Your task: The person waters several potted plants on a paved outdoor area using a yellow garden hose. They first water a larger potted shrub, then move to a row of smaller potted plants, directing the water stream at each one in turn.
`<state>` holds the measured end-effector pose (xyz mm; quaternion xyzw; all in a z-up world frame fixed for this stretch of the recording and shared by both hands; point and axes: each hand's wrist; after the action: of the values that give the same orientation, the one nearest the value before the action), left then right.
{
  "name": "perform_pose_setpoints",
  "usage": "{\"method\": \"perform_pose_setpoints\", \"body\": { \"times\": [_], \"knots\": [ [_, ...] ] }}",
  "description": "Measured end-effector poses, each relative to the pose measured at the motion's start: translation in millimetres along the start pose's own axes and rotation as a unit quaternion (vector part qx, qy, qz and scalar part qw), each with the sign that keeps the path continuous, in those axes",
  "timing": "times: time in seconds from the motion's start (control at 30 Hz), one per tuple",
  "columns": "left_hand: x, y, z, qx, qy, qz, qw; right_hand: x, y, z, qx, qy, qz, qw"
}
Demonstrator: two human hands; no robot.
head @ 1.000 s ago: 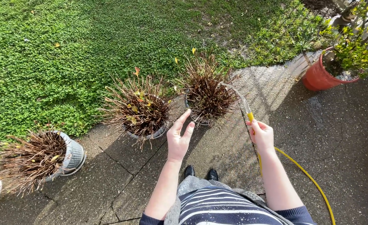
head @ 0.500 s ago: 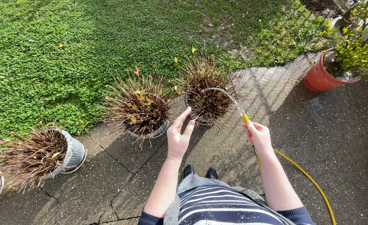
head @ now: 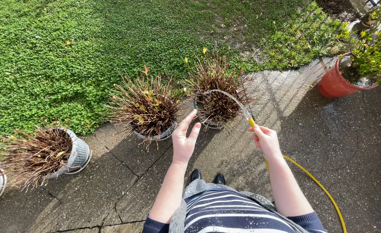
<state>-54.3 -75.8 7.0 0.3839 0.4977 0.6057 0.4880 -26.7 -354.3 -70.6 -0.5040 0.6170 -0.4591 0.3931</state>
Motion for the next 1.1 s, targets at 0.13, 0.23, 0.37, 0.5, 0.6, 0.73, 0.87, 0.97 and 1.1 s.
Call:
{"method": "perform_pose_setpoints", "body": {
  "times": [0.13, 0.23, 0.37, 0.5, 0.6, 0.73, 0.87, 0.97, 1.1],
  "knots": [
    [2.9, -3.6, -1.1, 0.002, 0.003, 0.004, 1.000, 3.0, 10.4, 5.2, -0.006, -0.007, -0.004, 1.000],
    [5.0, -1.3, -2.7, 0.006, 0.001, 0.002, 1.000, 1.4, 9.8, 2.5, -0.006, -0.010, -0.007, 1.000],
    [7.0, -2.0, -3.6, 0.003, -0.001, 0.000, 1.000, 2.1, 15.0, 3.0, -0.009, -0.016, -0.012, 1.000],
    [7.8, -1.5, -3.8, -0.002, -0.001, 0.002, 1.000, 2.6, 16.9, 2.9, -0.011, -0.014, -0.011, 1.000],
    [8.5, -1.7, -3.4, -0.005, -0.004, -0.001, 1.000, 1.9, 10.0, -3.4, -0.008, -0.006, -0.009, 1.000],
    [9.0, -1.3, -2.2, -0.001, -0.007, -0.005, 1.000, 7.0, 19.0, -0.1, -0.017, -0.004, -0.024, 1.000],
    [8.1, -3.1, -0.7, 0.000, -0.012, -0.008, 1.000, 11.8, 29.6, 0.5, -0.033, -0.004, -0.041, 0.999],
    [7.2, -1.6, 1.7, -0.001, -0.017, -0.010, 1.000, 9.4, 17.0, -8.4, -0.053, -0.008, -0.057, 0.997],
    [5.8, -3.0, 1.4, 0.004, -0.024, -0.016, 1.000, 15.2, 17.3, -12.3, -0.078, -0.013, -0.064, 0.995]
  ]
}}
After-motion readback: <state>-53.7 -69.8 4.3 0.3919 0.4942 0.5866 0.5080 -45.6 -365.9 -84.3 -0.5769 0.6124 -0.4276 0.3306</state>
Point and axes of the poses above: each hand's wrist, its own z-axis towards the middle knuckle, its own x-axis out of the back of the hand, y = z × x, and after that the axes turned 1 degree about z, right-handed
